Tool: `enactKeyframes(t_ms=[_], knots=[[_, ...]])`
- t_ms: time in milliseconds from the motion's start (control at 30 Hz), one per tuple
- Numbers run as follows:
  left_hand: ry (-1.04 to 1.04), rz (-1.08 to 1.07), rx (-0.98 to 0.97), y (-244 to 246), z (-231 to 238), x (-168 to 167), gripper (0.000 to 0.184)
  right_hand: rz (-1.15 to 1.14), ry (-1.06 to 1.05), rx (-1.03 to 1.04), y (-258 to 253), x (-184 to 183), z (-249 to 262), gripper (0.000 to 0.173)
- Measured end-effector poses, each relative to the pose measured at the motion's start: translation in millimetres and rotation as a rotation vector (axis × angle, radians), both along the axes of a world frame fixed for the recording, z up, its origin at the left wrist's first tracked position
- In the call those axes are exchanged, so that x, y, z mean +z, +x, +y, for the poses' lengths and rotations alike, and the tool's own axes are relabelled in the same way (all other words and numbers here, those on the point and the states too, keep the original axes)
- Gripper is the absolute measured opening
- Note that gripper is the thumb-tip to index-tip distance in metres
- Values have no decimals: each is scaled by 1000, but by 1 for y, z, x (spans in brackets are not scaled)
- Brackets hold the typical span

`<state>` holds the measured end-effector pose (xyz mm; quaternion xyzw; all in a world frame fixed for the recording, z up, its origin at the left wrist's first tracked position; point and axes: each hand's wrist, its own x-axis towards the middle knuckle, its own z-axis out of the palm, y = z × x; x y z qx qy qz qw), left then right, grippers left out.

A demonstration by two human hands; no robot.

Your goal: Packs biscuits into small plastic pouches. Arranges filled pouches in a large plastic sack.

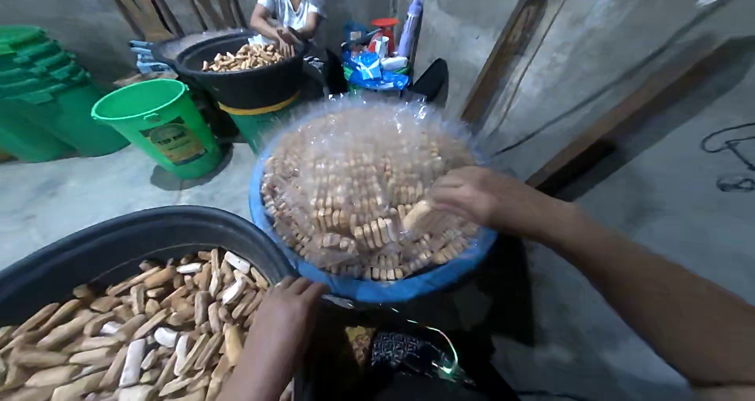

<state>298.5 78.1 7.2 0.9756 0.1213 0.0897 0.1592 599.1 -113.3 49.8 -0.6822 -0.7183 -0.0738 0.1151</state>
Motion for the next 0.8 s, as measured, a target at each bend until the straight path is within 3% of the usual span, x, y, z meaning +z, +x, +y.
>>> enactKeyframes(t_ms=[67,133,200,267,367,467,567,667,800], knots=[[38,193,-48,32,11,-6,25,8,-248,-43,12,-6,16,20],[-22,190,-48,61,21,-12,30,58,-488,-47,9,-17,38,26],[-122,176,-23,82,29,-13,36,76,-581,3,4,-45,52,28],[-181,198,-9,96,35,-19,41,98,-490,39,0,-76,50,25],[-195,327,30,102,27,-23,50,147,-286,28,6,-85,39,19],[-49,72,45,91,14,-37,43,74,25,29,11,-99,32,9],[-46,26,34,92,8,-41,37,55,66,37,6,-115,28,10],[-112,45,78,93,9,-38,38,154,-28,-89,14,-88,23,26],[-104,-86,108,82,13,-38,25,162,383,-237,4,-50,7,37]])
